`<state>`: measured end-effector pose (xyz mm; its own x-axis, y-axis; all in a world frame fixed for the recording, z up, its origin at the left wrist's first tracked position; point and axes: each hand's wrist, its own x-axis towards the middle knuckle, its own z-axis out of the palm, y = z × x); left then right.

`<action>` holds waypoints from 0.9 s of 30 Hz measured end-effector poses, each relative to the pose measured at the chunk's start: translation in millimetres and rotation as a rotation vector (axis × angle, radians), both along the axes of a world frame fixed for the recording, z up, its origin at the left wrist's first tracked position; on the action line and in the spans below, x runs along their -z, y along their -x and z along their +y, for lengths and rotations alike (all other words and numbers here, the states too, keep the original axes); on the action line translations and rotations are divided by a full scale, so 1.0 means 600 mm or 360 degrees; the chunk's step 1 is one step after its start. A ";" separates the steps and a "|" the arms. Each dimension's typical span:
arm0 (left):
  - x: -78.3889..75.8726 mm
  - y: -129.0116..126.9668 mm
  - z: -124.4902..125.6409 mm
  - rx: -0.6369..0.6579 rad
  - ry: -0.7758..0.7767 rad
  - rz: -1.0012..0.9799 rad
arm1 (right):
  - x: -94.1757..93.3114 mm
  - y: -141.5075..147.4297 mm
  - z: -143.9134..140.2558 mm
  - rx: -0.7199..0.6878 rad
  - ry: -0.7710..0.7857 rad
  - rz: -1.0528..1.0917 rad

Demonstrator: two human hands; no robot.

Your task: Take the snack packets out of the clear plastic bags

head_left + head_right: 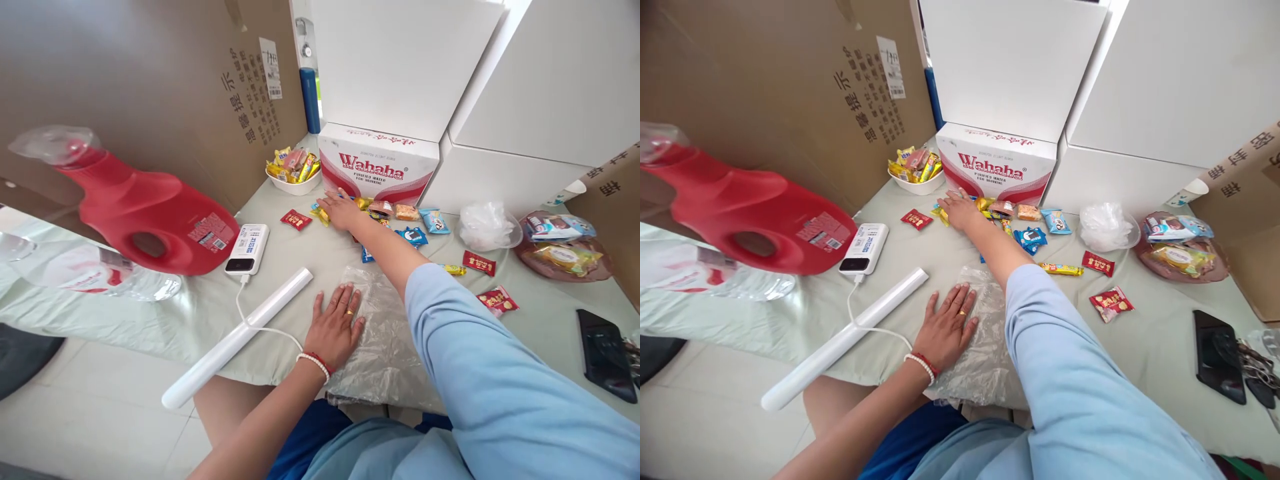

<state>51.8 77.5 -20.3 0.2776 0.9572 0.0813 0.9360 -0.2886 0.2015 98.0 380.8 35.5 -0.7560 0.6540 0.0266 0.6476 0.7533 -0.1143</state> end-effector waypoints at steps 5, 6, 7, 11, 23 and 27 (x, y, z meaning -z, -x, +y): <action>0.002 0.000 0.001 0.0003 -0.0013 -0.0062 | 0.015 -0.060 -0.053 -0.0038 -0.0158 -0.0118; 0.002 0.001 0.002 0.0006 -0.0012 -0.0076 | 0.013 -0.077 -0.069 -0.0064 -0.0138 -0.0152; 0.002 0.001 0.002 0.0007 -0.0010 -0.0086 | 0.010 -0.093 -0.083 -0.0076 -0.0092 -0.0174; 0.002 0.002 0.002 -0.0003 0.0006 -0.0084 | -0.021 -0.162 -0.135 0.0106 0.0158 0.0157; 0.007 0.002 -0.002 0.0050 -0.0029 -0.0109 | -0.062 -0.344 -0.407 0.0081 0.0628 0.0494; 0.008 0.001 -0.001 0.0041 -0.0025 -0.0083 | -0.041 -0.351 -0.345 0.0331 0.0440 0.0689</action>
<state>51.0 76.6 -25.1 0.2973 0.9483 0.1112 0.9166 -0.3161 0.2450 308.8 173.9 60.2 -0.5686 0.8149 0.1123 0.6294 0.5189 -0.5784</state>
